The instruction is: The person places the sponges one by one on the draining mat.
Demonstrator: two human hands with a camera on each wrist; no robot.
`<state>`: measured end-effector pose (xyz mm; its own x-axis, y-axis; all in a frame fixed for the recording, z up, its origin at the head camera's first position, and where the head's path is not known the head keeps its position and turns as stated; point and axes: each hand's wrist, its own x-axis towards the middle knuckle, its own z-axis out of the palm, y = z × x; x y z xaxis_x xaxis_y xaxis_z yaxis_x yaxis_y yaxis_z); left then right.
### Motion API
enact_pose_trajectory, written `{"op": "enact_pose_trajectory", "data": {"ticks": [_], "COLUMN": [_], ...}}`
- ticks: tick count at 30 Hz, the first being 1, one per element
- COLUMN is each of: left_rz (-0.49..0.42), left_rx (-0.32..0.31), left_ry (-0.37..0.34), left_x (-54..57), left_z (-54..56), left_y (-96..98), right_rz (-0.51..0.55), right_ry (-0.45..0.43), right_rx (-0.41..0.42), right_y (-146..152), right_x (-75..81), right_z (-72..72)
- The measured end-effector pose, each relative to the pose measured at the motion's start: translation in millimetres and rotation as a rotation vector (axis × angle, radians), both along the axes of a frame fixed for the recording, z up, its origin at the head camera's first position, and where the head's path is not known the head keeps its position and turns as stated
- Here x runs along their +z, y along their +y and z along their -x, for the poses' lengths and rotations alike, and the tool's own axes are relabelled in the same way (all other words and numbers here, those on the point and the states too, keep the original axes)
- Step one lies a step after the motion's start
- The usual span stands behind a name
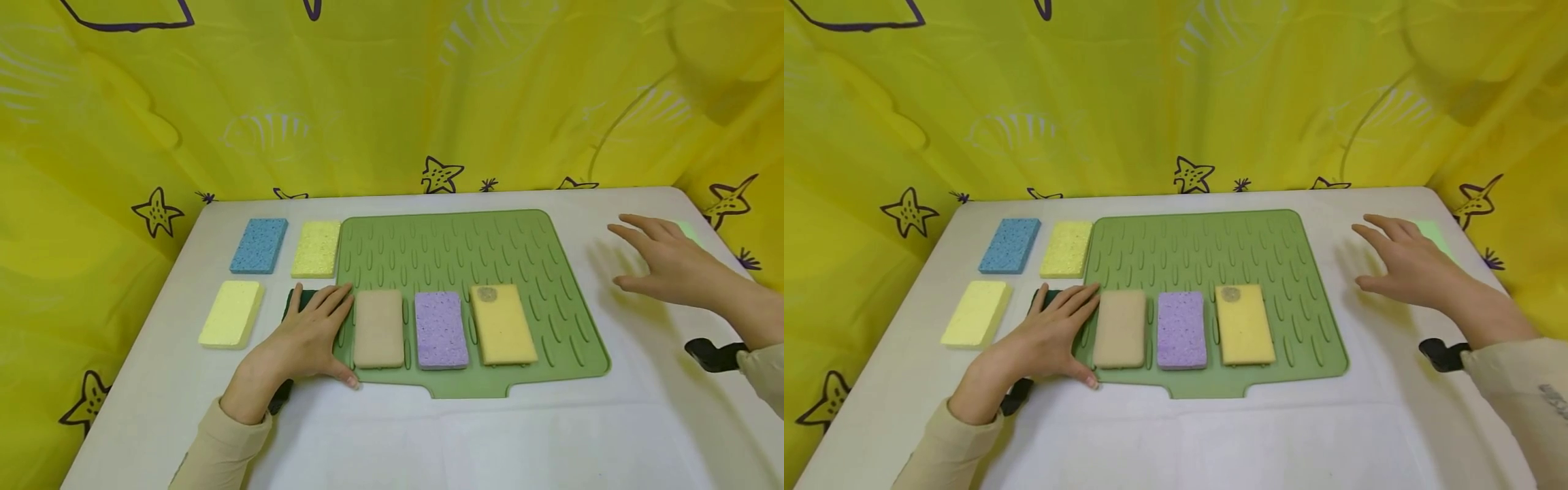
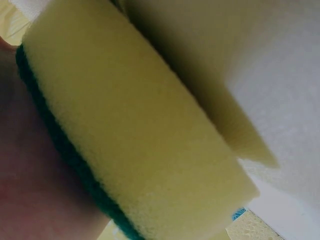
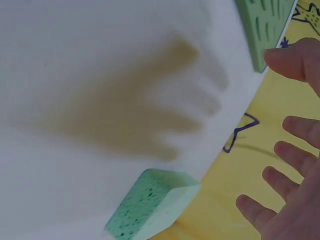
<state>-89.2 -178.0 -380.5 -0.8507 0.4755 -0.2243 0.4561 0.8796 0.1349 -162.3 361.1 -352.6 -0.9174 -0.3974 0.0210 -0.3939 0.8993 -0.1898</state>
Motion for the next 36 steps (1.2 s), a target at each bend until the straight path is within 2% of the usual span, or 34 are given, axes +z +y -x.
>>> {"op": "enact_pose_trajectory", "data": {"ticks": [8, 21, 36], "left_rz": [0.002, 0.008, 0.012], "left_rx": [0.009, 0.003, 0.009], "left_ry": [-0.012, -0.007, -0.012], "left_x": [-0.1, 0.9, 0.2], "left_z": [-0.4, 0.4, 0.2], "left_y": [-0.2, 0.3, 0.7], "right_rz": [-0.114, -0.135, -0.105], "right_ry": [-0.043, -0.009, -0.158], "right_rx": [-0.099, -0.173, -0.302], "right_y": [16.9, 35.0, 52.7], "right_x": [-7.4, -13.8, -15.5], "right_z": [1.9, 8.8, 23.2]}}
